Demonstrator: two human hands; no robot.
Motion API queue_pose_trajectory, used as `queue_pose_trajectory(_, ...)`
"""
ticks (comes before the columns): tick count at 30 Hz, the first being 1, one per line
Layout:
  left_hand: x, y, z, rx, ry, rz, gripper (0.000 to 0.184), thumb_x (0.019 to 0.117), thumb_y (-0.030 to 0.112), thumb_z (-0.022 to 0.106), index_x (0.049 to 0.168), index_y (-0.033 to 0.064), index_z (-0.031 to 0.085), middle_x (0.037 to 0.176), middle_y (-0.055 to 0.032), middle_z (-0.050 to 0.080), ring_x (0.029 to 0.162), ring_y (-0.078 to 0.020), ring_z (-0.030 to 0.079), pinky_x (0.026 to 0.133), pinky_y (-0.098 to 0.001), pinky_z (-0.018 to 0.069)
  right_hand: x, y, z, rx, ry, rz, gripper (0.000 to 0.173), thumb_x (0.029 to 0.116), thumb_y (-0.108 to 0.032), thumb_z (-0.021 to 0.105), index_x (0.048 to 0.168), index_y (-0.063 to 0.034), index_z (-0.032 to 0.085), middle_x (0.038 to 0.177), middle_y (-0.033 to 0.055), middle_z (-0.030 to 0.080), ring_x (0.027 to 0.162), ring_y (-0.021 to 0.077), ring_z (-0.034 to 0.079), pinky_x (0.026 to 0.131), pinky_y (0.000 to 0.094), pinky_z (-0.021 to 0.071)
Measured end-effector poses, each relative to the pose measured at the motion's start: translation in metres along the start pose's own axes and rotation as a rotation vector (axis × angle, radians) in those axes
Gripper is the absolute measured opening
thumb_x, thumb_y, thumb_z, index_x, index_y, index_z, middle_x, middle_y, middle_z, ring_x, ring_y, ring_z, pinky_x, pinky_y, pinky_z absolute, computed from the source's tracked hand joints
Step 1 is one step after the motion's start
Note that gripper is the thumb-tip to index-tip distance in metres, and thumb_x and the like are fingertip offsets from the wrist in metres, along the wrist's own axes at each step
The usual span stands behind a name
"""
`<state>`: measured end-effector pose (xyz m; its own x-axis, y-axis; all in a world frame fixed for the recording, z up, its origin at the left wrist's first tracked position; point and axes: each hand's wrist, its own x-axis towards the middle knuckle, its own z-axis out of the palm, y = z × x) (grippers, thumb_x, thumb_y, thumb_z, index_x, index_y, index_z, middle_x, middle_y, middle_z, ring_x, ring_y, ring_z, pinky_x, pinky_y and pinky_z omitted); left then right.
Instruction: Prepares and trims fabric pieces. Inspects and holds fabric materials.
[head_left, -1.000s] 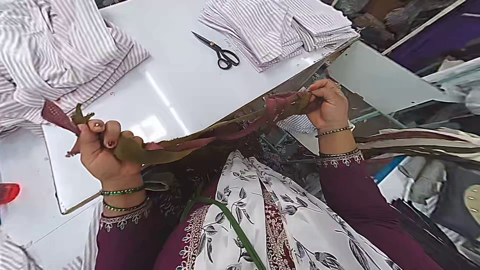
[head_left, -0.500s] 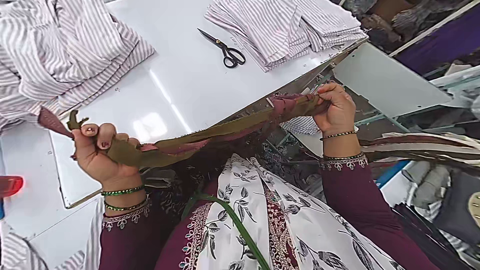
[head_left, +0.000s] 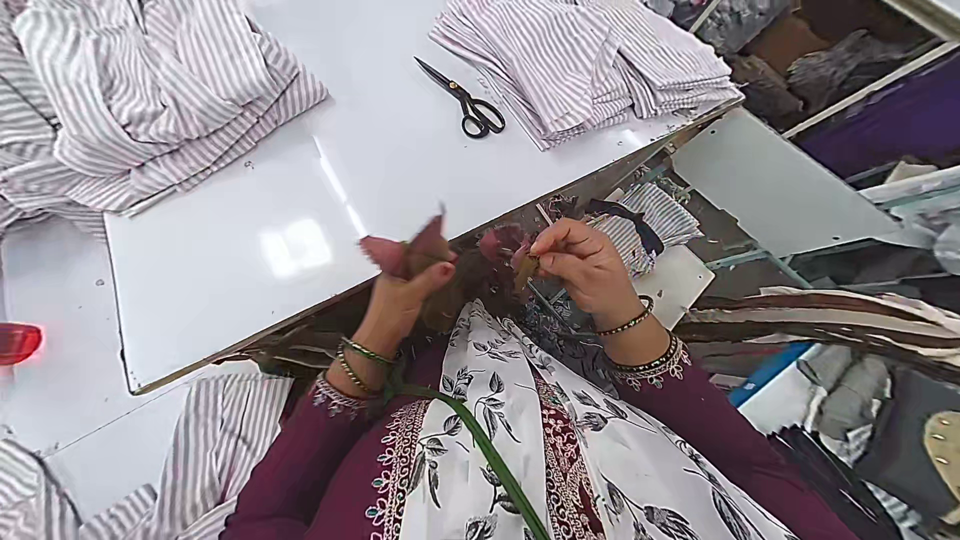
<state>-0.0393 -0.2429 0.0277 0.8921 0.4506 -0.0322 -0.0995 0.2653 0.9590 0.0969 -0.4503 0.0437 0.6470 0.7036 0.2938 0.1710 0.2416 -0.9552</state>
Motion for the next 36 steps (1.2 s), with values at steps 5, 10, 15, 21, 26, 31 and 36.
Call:
queue_pose_trajectory(5, -0.001, -0.019, 0.024, 0.146, -0.308, 0.065, 0.032, 0.0831, 0.012, 0.08, 0.109, 0.001, 0.066, 0.095, 0.0059, 0.072, 0.091, 0.0015, 0.069, 0.087, -0.0215, 0.0583, -0.002, -0.003, 0.023, -0.217, -0.123, -0.09, 0.012, 0.0924, -0.002, 0.058, 0.1, -0.0086, 0.066, 0.089, -0.0094, 0.067, 0.077, -0.0056, 0.061, 0.069, 0.0144, 0.0534)
queue_pose_trajectory(10, -0.004, -0.026, 0.026, -0.04, -0.218, 0.055, 0.019, 0.0926, -0.003, 0.063, 0.111, 0.0024, 0.064, 0.095, 0.0062, 0.074, 0.091, -0.0006, 0.07, 0.089, -0.0227, 0.0581, -0.002, 0.001, 0.029, -0.22, -0.108, -0.087, 0.013, 0.0945, -0.003, 0.056, 0.102, -0.0087, 0.065, 0.088, -0.0085, 0.069, 0.078, -0.0028, 0.066, 0.072, 0.0181, 0.0581)
queue_pose_trajectory(15, -0.004, -0.023, 0.027, -0.163, -0.078, 0.085, 0.019, 0.0924, -0.005, 0.062, 0.108, 0.0066, 0.063, 0.094, 0.0086, 0.074, 0.091, -0.0005, 0.07, 0.09, -0.0228, 0.0579, 0.016, 0.005, 0.023, -0.284, -0.136, -0.071, 0.011, 0.0974, -0.008, 0.054, 0.1, -0.0076, 0.065, 0.085, -0.0099, 0.066, 0.074, -0.0058, 0.061, 0.07, 0.0157, 0.0546)
queue_pose_trajectory(21, 0.006, -0.022, 0.028, -0.163, 0.228, 0.303, 0.022, 0.0901, -0.007, 0.062, 0.11, 0.0018, 0.06, 0.095, 0.0083, 0.073, 0.093, 0.0004, 0.069, 0.092, -0.022, 0.0571, 0.152, 0.038, -0.023, -0.593, 0.159, 0.025, 0.03, 0.105, -0.009, 0.041, 0.113, 0.0088, 0.064, 0.108, 0.0182, 0.068, 0.099, 0.0177, 0.067, 0.092, 0.0345, 0.0547)
queue_pose_trajectory(26, 0.017, -0.023, 0.035, -0.045, 0.426, 0.476, 0.021, 0.0892, -0.006, 0.064, 0.11, 0.0003, 0.061, 0.098, 0.0115, 0.073, 0.096, 0.0033, 0.068, 0.094, -0.0206, 0.0557, 0.25, 0.088, -0.038, -1.081, -0.014, 0.379, 0.038, 0.1042, -0.011, 0.053, 0.136, 0.0094, 0.056, 0.137, 0.0329, 0.055, 0.13, 0.0466, 0.053, 0.109, 0.0586, 0.0407)
queue_pose_trajectory(31, 0.03, -0.035, 0.037, 0.111, 0.509, 0.589, 0.019, 0.0926, 0.002, 0.067, 0.111, 0.0025, 0.065, 0.102, 0.0137, 0.074, 0.102, 0.0048, 0.067, 0.097, -0.0207, 0.0547, 0.245, 0.081, -0.035, -1.181, -0.163, 0.636, 0.046, 0.0914, -0.031, 0.075, 0.103, 0.0113, 0.064, 0.106, 0.033, 0.065, 0.104, 0.0477, 0.064, 0.086, 0.066, 0.0473)
queue_pose_trajectory(36, 0.048, -0.031, 0.046, 0.189, 0.66, 0.674, 0.019, 0.0923, 0.001, 0.067, 0.111, -0.0001, 0.064, 0.101, 0.0135, 0.073, 0.101, 0.0057, 0.067, 0.097, -0.019, 0.0538, 0.168, 0.055, -0.066, -0.317, -0.222, 0.687, 0.017, 0.0993, -0.006, 0.057, 0.114, -0.002, 0.05, 0.074, 0.0014, 0.061, 0.056, 0.0066, 0.057, 0.054, 0.0225, 0.0482)
